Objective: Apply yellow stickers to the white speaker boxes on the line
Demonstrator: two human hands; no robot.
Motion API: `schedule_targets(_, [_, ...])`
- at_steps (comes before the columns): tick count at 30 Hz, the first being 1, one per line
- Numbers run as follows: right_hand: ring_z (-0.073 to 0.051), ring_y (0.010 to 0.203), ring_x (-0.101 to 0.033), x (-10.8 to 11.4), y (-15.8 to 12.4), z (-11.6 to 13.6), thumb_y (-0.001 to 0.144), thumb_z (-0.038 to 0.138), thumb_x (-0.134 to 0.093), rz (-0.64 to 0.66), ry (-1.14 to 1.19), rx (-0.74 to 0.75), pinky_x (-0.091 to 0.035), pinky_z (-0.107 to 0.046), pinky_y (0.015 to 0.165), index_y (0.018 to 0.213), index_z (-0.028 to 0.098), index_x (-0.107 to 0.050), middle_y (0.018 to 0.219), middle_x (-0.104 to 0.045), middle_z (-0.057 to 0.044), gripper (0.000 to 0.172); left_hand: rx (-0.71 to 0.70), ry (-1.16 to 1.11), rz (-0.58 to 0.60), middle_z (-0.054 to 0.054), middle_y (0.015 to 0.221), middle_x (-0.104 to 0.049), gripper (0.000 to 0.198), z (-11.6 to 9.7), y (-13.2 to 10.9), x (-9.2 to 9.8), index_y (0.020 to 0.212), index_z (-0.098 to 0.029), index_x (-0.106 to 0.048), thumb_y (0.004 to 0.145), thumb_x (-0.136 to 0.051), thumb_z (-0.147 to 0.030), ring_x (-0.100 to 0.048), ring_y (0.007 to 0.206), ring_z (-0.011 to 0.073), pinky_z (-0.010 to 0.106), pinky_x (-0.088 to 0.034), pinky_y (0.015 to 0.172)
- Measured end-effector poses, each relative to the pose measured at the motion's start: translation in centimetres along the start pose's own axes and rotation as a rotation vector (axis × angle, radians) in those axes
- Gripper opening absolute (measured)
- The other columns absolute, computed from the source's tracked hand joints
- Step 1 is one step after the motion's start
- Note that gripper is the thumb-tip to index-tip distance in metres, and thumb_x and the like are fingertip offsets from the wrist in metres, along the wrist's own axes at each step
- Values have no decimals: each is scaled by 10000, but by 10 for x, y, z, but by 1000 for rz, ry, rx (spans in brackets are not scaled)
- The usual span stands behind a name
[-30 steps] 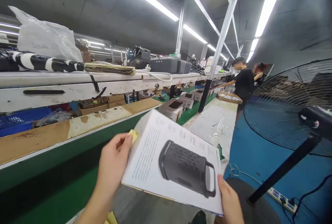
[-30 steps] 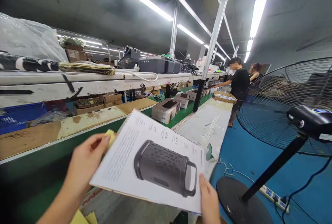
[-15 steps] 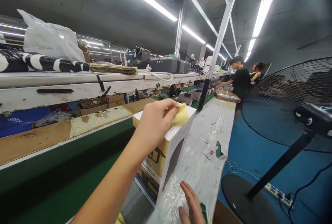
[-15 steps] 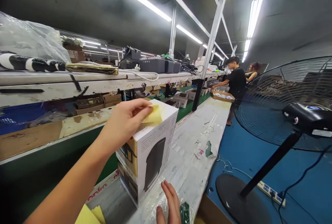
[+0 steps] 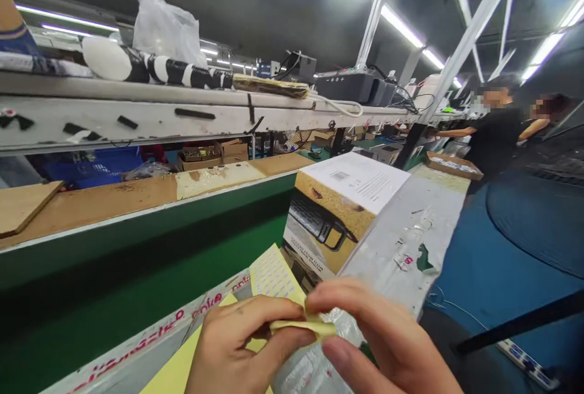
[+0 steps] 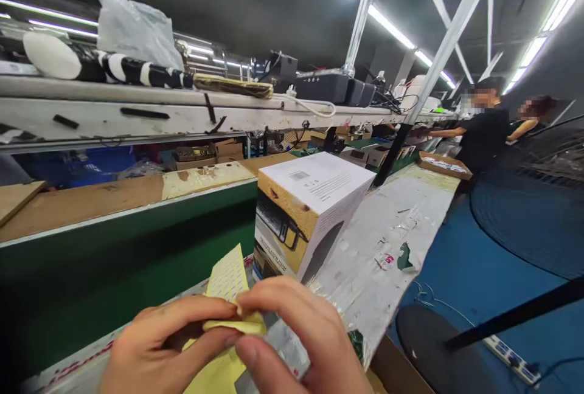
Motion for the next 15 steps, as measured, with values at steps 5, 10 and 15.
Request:
schedule_targets(5, [-138,699,-709,-22,9,-18,900,289,-702,-1,98,-143,-568,-162,605,945,283,-751,832,-750,4,67,223,-92,59,15,515,-603,180,6,2,4,730,-246,-812,648,-838,-404,-464,454,128,224,-406,450])
schedule_targets(10, [-125,667,-704,-17,6,-30,882,327,-725,-3,7,-131,-546,-150,586,924,286,-768,801,-759,21,73,270,-141,131,72,708,-730,214,19,8,5,766,-229,-816,678,-810,-424,-654,644,226,266,-535,594])
schedule_targets(15, [-164,746,-730,-12,9,-37,848,363,-763,95,-85,-151,-572,-201,682,933,288,-785,846,-775,7,115,221,-138,225,53,807,-767,165,28,15,2,799,-285,-823,733,-755,-420,-715,762,248,250,-561,668])
Point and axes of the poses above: each hand's wrist, its own y-axis towards the middle knuckle, its own x-axis out of the back of the hand, z = x × y, the point moved 3 cm from there along y, towards the middle knuckle
